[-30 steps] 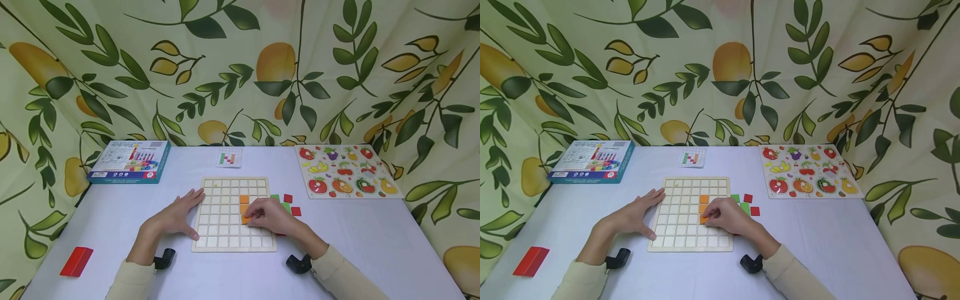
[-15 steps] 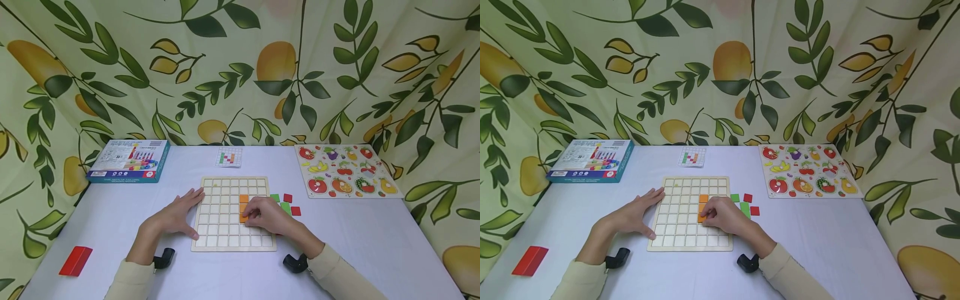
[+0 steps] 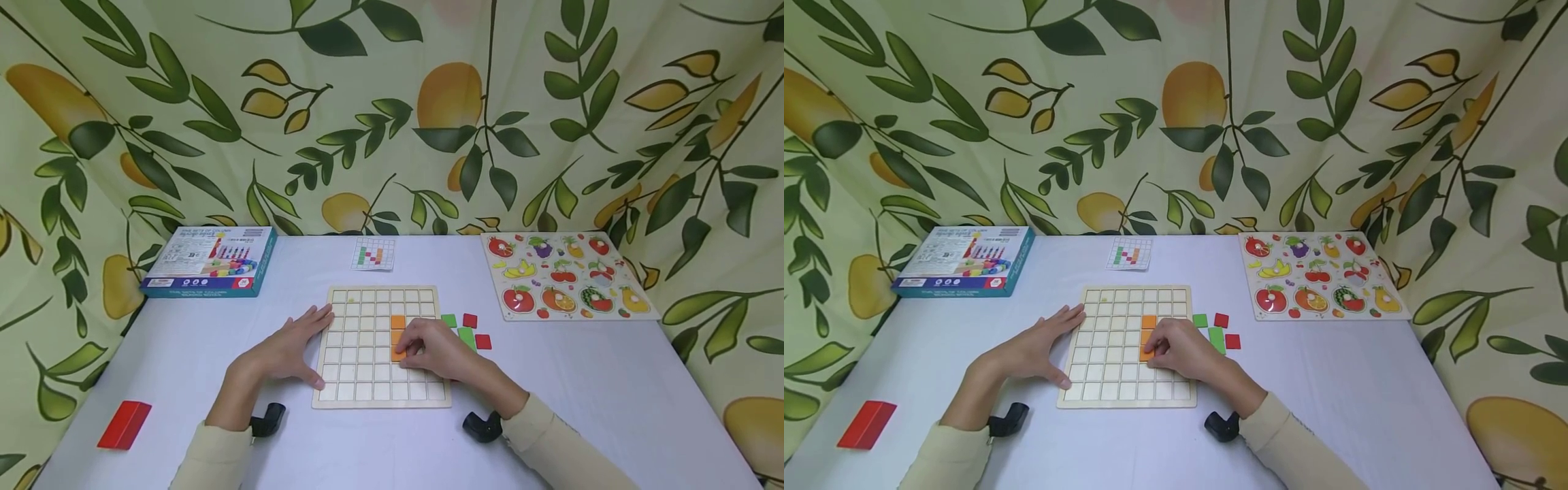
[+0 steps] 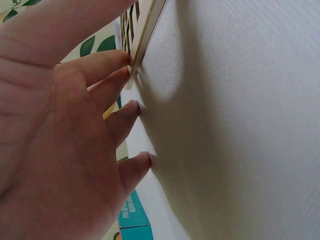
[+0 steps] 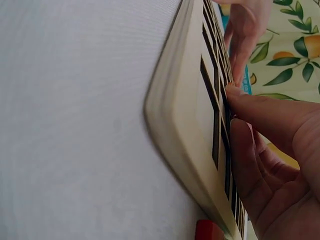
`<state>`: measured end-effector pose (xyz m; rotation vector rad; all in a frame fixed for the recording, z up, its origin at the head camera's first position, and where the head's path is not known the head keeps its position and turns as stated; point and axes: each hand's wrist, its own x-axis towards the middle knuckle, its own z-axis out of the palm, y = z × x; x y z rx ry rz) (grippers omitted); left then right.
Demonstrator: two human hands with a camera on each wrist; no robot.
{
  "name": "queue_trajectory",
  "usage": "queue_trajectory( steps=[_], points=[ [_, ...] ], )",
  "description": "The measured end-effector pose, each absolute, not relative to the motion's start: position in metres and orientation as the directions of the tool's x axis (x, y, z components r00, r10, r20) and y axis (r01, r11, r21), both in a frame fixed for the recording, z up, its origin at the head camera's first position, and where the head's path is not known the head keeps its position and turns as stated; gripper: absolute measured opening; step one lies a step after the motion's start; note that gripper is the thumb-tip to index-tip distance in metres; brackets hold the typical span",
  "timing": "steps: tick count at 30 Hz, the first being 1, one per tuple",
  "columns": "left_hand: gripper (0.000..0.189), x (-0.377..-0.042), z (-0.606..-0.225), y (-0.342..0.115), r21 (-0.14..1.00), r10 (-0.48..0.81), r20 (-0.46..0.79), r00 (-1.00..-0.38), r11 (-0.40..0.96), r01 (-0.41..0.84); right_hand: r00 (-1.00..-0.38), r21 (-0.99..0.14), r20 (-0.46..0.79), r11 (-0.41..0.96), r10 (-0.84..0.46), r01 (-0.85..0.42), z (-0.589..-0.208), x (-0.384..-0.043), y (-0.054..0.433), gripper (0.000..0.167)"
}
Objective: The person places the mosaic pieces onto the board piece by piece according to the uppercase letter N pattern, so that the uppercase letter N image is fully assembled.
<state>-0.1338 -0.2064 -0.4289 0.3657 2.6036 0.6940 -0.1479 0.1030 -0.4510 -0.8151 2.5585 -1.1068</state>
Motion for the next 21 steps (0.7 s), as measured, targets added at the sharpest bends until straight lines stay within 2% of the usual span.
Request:
queue_trajectory(
  steps=[21],
  points=[
    [0.123,-0.1337,-0.429,-0.2082,0.558,0.366,-0.323,-0.873,0.819,0.136,-0.801,-0.746,-0.015,0.54,-0.599,-0.39,-0.4505,-0.1487,0.1065,0.016]
  ],
)
